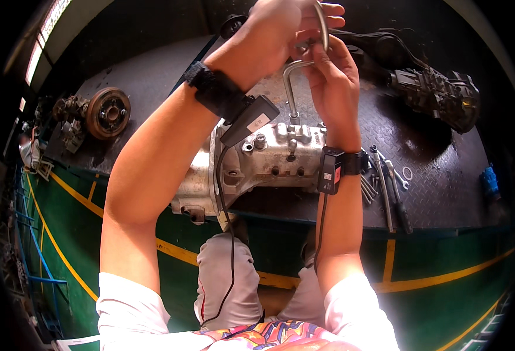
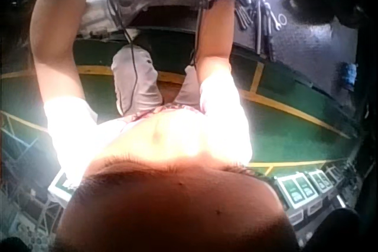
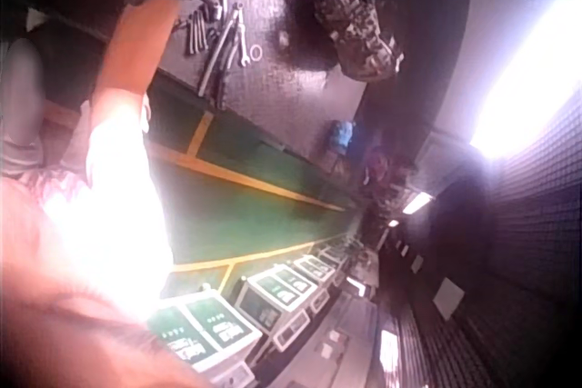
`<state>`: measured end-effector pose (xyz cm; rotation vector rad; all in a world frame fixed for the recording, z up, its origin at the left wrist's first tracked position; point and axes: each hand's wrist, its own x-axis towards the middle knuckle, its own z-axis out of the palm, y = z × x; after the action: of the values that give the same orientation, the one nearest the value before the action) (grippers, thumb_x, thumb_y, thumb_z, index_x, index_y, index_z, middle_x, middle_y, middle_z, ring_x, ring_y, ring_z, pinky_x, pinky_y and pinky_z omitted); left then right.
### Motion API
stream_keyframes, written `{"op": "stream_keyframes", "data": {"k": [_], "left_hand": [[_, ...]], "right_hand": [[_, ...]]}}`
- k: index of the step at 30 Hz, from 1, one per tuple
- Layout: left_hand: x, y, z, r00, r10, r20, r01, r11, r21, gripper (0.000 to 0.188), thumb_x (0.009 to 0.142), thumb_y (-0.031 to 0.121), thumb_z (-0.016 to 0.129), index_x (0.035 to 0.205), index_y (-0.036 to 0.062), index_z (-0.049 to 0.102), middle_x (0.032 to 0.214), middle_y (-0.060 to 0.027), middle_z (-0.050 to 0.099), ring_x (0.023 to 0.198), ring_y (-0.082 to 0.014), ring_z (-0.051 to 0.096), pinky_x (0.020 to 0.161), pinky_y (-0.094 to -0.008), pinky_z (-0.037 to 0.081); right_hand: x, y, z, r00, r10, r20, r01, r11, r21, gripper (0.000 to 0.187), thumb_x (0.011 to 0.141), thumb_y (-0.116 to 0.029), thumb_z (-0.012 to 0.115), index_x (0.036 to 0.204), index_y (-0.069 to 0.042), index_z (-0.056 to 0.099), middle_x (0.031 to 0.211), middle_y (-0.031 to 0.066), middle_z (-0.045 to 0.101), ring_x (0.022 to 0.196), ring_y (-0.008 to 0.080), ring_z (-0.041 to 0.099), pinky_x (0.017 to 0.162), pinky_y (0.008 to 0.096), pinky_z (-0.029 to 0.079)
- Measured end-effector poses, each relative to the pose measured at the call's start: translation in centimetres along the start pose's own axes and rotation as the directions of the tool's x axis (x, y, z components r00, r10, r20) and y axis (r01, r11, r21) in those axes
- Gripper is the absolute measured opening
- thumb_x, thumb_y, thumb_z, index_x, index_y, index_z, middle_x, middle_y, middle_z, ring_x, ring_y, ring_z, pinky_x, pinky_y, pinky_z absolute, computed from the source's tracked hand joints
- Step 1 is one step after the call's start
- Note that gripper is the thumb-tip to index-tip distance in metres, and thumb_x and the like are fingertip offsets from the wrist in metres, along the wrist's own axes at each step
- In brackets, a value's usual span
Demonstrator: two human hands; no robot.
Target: The person disassembles a metal mechanical housing on a workbench by using a socket extension and a speed handle to loosen and remove bolts from the casing.
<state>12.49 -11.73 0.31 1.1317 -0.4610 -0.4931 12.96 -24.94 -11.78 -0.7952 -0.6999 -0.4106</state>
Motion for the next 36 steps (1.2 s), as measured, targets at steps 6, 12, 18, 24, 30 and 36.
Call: {"op": "stream_keyframes", "data": {"k": [6,12,18,24,30,36], "left_hand": [[3.9,-3.4,-1.2,0.88,0.461,0.117,-0.474,0.832,0.287,0.025,0.102,0.001,0.059,0.126,-0.0017,0.067,0.115,-0.0127,0.073,0.094,-0.0184,0.071,0.074,-0.032,0.06],[2.0,-2.2,-0.1,0.61,0.686,0.397,-0.617,0.096,0.781,0.019,0.102,0.008,0.066,0.117,0.0007,0.075,0.081,-0.0077,0.076,0.07,-0.0159,0.072,0.06,-0.0313,0.057],[3.2,-2.8,-0.6,0.669,0.694,0.264,-0.455,0.102,0.885,0.031,0.101,0.027,0.073,0.09,-0.002,0.076,0.071,-0.0177,0.072,0.062,-0.028,0.072,0.063,-0.0381,0.057],[3.3,-2.5,-0.2,0.898,0.433,0.078,-0.4,0.73,0.554,0.04,0.115,0.037,0.051,0.093,0.0049,0.063,0.074,-0.0016,0.056,0.067,-0.0139,0.057,0.067,-0.0342,0.055],[1.6,-2.0,0.4,0.982,0.181,0.055,-0.188,0.956,0.224,0.042,0.118,0.039,0.033,0.096,0.0104,0.053,0.069,0.0052,0.037,0.06,-0.0101,0.034,0.058,-0.0291,0.038],[1.2,-1.4,0.6,0.979,0.194,0.059,-0.202,0.923,0.328,0.037,0.115,0.038,0.039,0.087,0.0146,0.048,0.066,0.0073,0.032,0.059,-0.0088,0.028,0.055,-0.0289,0.027]], "right_hand": [[0.3,0.2,0.1,0.984,0.007,-0.178,-0.059,0.955,-0.291,0.022,0.113,-0.011,0.051,0.125,0.002,0.064,0.098,0.008,0.07,0.083,0.0136,0.071,0.081,0.0311,0.062],[-0.2,-0.4,0.3,0.966,0.145,-0.212,-0.249,0.731,-0.635,0.025,0.11,-0.009,0.049,0.126,0.003,0.064,0.089,0.0138,0.071,0.071,0.0224,0.071,0.067,0.0358,0.056],[-1.3,-3.0,0.4,0.977,-0.051,0.209,0.204,-0.094,-0.974,0.021,0.104,-0.009,0.059,0.118,-0.002,0.072,0.106,0.0188,0.069,0.105,0.0431,0.067,0.092,0.0462,0.053],[-0.9,-0.7,-1.8,0.994,0.096,0.05,0.007,0.397,-0.918,0.022,0.109,-0.01,0.051,0.126,-0.003,0.063,0.112,0.0189,0.071,0.103,0.0351,0.069,0.093,0.0449,0.052],[-1.5,0.3,-4.8,0.892,0.446,-0.078,-0.349,0.568,-0.745,0.02,0.11,-0.016,0.049,0.118,0.0,0.058,0.092,0.0181,0.073,0.089,0.0331,0.074,0.086,0.0414,0.055],[-2.6,-0.5,-5.6,0.631,0.732,-0.257,-0.243,-0.128,-0.962,0.045,0.103,-0.038,0.064,0.119,0.003,0.072,0.105,0.0234,0.077,0.1,0.0392,0.074,0.092,0.0441,0.055]]}}
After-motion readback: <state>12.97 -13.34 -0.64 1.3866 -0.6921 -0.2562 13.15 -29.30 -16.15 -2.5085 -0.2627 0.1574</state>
